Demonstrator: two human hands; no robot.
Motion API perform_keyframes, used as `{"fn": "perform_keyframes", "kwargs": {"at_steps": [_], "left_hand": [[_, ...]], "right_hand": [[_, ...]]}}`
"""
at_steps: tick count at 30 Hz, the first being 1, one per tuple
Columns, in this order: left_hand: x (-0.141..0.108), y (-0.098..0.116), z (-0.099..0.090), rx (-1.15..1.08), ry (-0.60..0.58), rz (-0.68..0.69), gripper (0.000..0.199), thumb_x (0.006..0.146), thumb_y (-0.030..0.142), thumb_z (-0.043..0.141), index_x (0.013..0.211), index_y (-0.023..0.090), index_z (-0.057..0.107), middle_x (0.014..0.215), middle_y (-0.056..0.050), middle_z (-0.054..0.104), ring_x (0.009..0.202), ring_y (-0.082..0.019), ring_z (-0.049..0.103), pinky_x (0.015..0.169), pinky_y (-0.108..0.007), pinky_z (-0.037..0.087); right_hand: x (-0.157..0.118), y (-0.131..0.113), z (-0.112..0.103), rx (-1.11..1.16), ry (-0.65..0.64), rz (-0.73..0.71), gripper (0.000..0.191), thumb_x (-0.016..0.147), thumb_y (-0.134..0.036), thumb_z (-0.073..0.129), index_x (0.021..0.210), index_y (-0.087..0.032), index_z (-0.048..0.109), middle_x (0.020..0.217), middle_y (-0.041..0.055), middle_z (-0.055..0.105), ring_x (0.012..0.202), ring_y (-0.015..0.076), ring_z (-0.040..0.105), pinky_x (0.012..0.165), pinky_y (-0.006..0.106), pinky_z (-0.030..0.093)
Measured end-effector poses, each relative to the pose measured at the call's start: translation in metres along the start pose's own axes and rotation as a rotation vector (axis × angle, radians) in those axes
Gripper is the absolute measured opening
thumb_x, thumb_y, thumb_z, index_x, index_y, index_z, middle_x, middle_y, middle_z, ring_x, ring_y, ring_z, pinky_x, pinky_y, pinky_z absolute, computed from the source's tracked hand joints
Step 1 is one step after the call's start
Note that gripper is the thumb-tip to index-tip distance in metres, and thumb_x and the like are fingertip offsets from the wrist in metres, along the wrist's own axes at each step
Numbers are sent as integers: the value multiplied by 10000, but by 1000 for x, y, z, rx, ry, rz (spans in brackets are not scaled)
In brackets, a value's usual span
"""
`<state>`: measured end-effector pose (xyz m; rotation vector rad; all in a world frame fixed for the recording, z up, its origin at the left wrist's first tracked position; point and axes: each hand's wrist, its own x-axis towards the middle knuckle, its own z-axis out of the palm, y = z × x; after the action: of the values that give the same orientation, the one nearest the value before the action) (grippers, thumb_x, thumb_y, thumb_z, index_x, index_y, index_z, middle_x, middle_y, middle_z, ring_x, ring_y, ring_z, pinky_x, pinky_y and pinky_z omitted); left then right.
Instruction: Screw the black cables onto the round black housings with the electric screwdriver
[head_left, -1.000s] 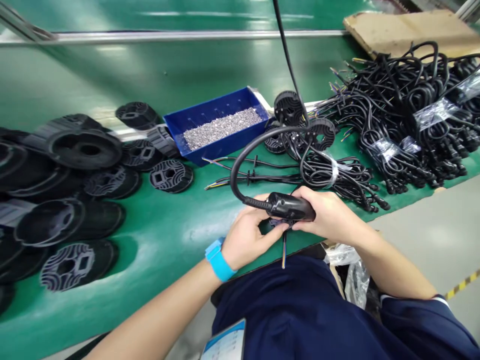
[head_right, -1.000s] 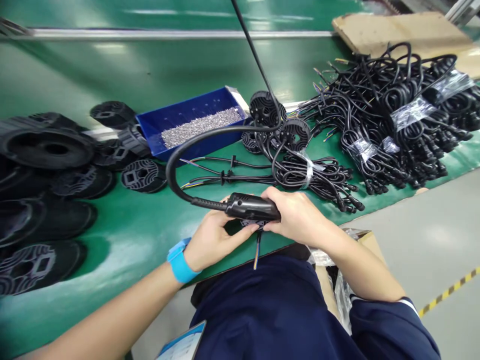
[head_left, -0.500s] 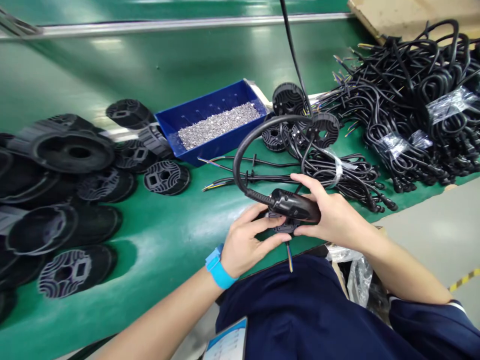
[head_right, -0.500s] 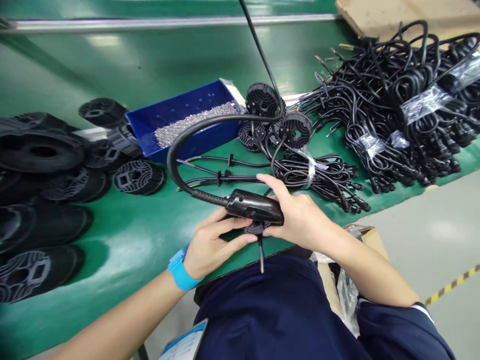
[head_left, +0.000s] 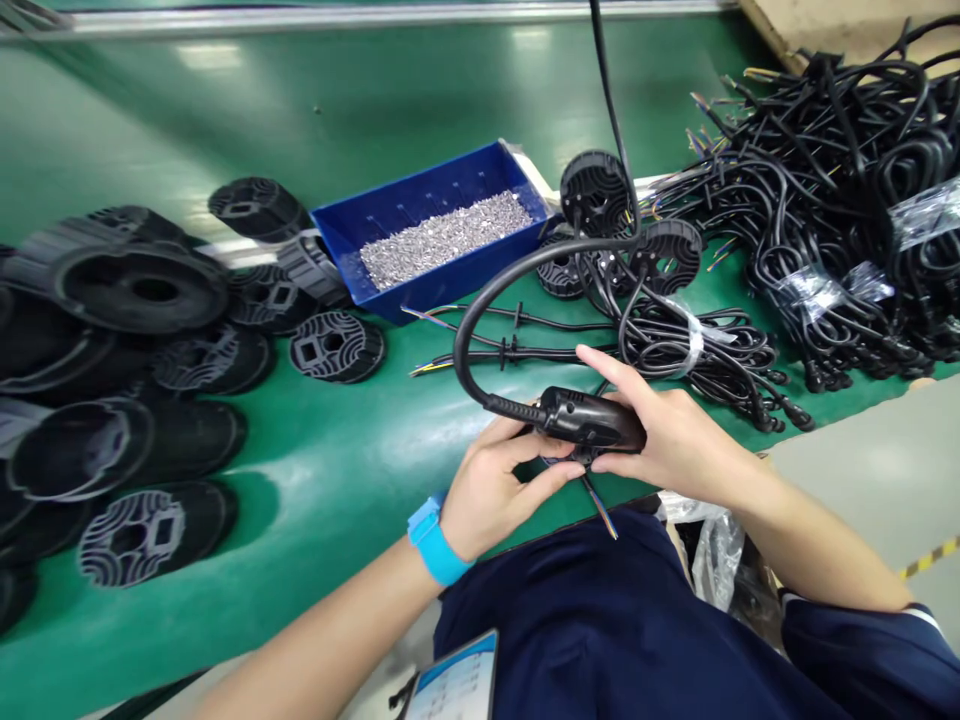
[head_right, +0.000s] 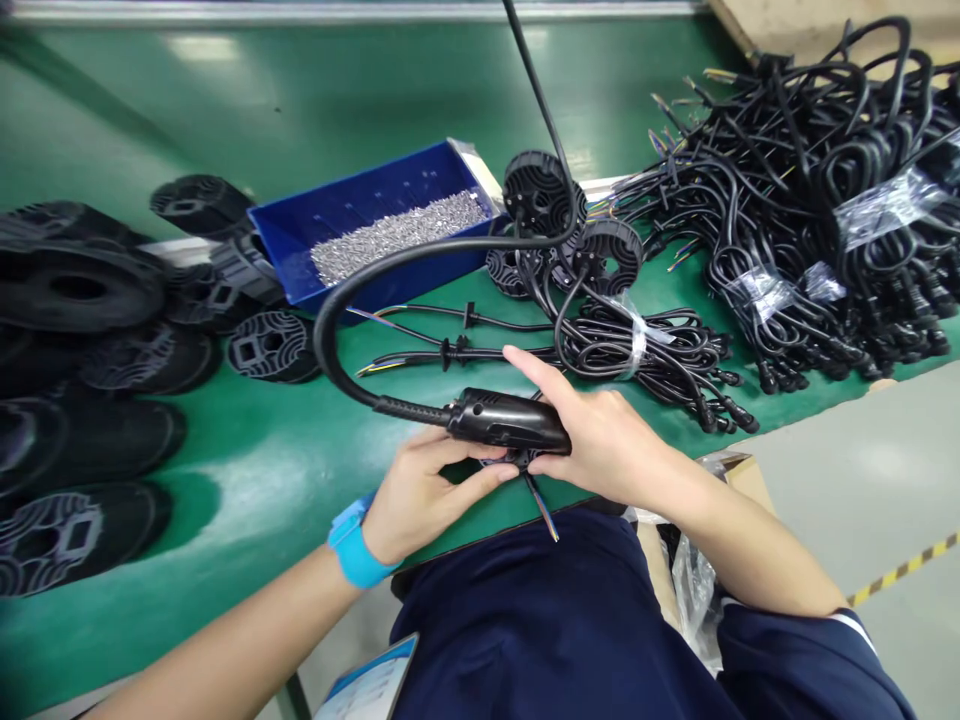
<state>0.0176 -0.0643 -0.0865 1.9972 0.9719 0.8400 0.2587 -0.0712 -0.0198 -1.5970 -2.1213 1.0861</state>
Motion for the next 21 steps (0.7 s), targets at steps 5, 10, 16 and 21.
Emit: {"fn": "perform_keyframes", "kwargs": {"at_steps": [5, 10, 16, 21], "left_hand": [[-17, 0, 8, 271, 107, 210, 313, 957, 470, 756, 1126, 210, 795, 1114, -129, 776, 1064, -303, 754, 934, -455, 646], [-12, -6, 7, 371, 123, 294, 228, 961, 365, 770, 1144, 229, 778, 1205, -110, 773, 1140, -293, 753, 1034, -459, 636], [2, -17, 6, 430, 125, 383, 360, 954, 334, 784, 1300, 260, 717, 1390, -128, 726, 1374, -355, 651, 1066, -522, 627], [12, -4, 11, 244, 131, 193, 198, 969, 371, 757, 1067, 199, 750, 1390, -159, 709, 1395, -364, 632, 1092, -524, 612]], "right_hand": [[0, -1, 2, -39, 27, 8, 1151, 782, -149, 890, 1682, -356, 203, 956, -29, 745, 709, 194, 724, 711, 315, 593], [-4, 6, -1, -59, 60, -22, 1142, 789, -175, 892, 1687, -375, 217, 1089, -3, 763, 760, 202, 756, 726, 317, 620], [-19, -12, -33, 229, 670, -134, 527, 879, -332, 841, 1383, -315, 686, 962, 39, 728, 739, 189, 702, 577, 298, 562], [-25, -39, -27, 630, 1087, -269, 400, 830, -475, 865, 1170, -331, 713, 685, -38, 474, 467, 120, 374, 421, 327, 417]]}}
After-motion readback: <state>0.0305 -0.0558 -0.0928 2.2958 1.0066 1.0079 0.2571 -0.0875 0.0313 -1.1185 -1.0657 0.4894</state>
